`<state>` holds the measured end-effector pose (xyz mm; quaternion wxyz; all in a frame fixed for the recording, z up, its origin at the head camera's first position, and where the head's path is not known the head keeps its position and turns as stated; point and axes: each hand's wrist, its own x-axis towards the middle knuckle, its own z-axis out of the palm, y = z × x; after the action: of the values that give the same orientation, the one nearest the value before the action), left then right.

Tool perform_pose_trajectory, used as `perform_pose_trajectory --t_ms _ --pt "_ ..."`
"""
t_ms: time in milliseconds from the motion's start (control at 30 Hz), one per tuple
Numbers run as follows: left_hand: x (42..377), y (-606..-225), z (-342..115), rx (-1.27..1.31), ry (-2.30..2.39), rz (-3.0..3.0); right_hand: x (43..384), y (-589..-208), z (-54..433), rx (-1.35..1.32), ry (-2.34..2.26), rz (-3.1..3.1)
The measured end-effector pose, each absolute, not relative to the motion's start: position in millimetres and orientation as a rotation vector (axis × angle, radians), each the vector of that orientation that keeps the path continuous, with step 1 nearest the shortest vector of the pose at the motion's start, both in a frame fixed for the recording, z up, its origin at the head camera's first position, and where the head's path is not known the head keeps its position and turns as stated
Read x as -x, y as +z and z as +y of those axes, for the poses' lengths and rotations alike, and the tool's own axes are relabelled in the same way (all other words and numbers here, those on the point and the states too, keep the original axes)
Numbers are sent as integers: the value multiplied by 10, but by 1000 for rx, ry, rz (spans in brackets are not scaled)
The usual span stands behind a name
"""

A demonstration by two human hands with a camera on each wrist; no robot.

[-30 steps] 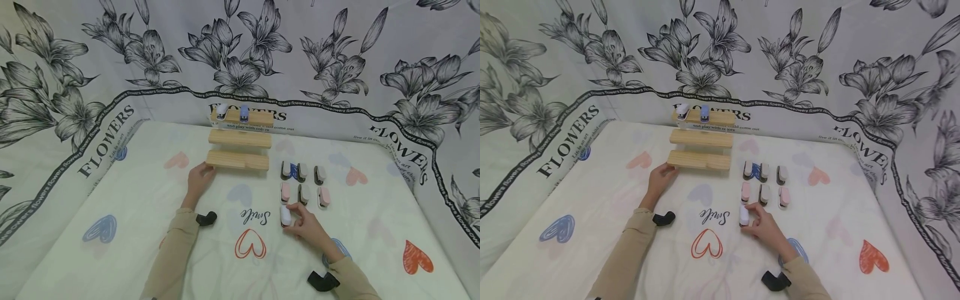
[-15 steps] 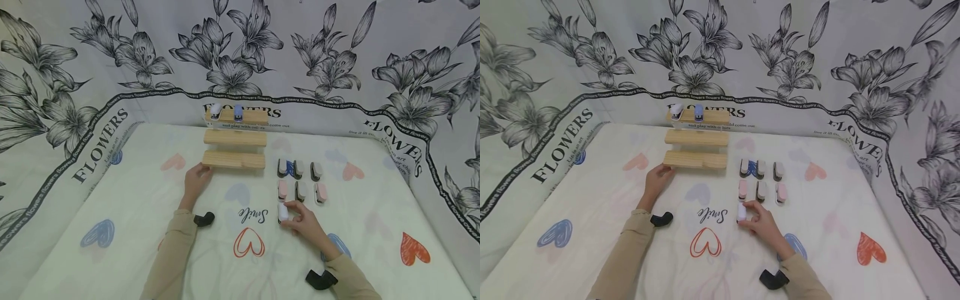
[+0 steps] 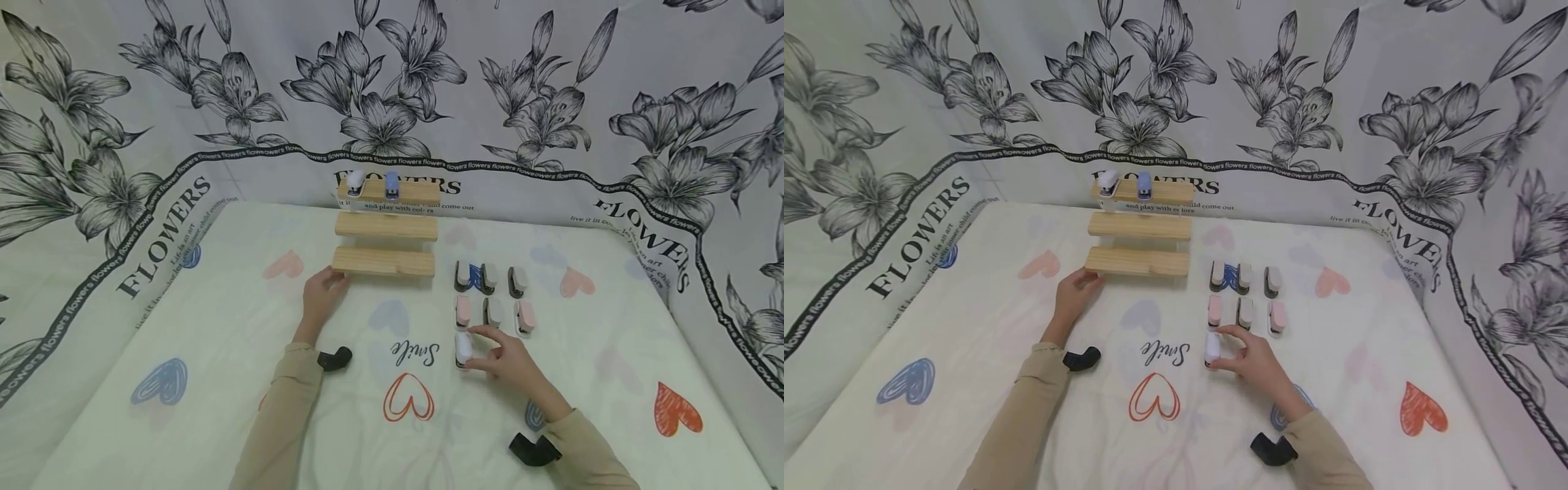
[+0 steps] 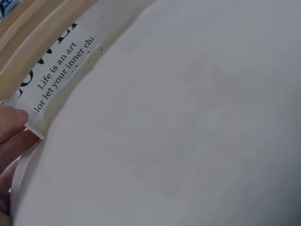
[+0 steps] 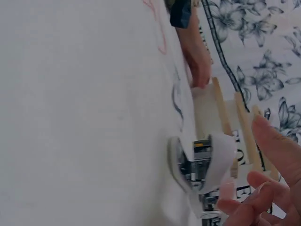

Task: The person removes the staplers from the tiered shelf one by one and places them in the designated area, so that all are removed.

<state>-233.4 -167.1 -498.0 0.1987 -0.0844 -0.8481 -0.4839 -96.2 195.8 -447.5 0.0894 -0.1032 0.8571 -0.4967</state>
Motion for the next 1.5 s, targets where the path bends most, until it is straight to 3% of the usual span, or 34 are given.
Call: perform_pose_trajectory --t_ms 300,600,1067,1267,1500 --pt "2312 -4962 -1720 253 -1302 -2362 1386 -4044 1851 376 -1558 2557" --pt "2288 -4991 -1694 203 -1327 -2392 2030 -3779 1462 461 -1826 2441" --pt "2317 -4985 -1651 201 -1348 -2378 2794 -3569 1045 317 -1777 2424" --pt "2315 -4953 -1646 210 -1347 -2384 2953 -3529 853 129 -2061 2152" --pt "2290 -4941 -1662 218 -1362 -2378 3061 -3514 677 108 -2160 2061"
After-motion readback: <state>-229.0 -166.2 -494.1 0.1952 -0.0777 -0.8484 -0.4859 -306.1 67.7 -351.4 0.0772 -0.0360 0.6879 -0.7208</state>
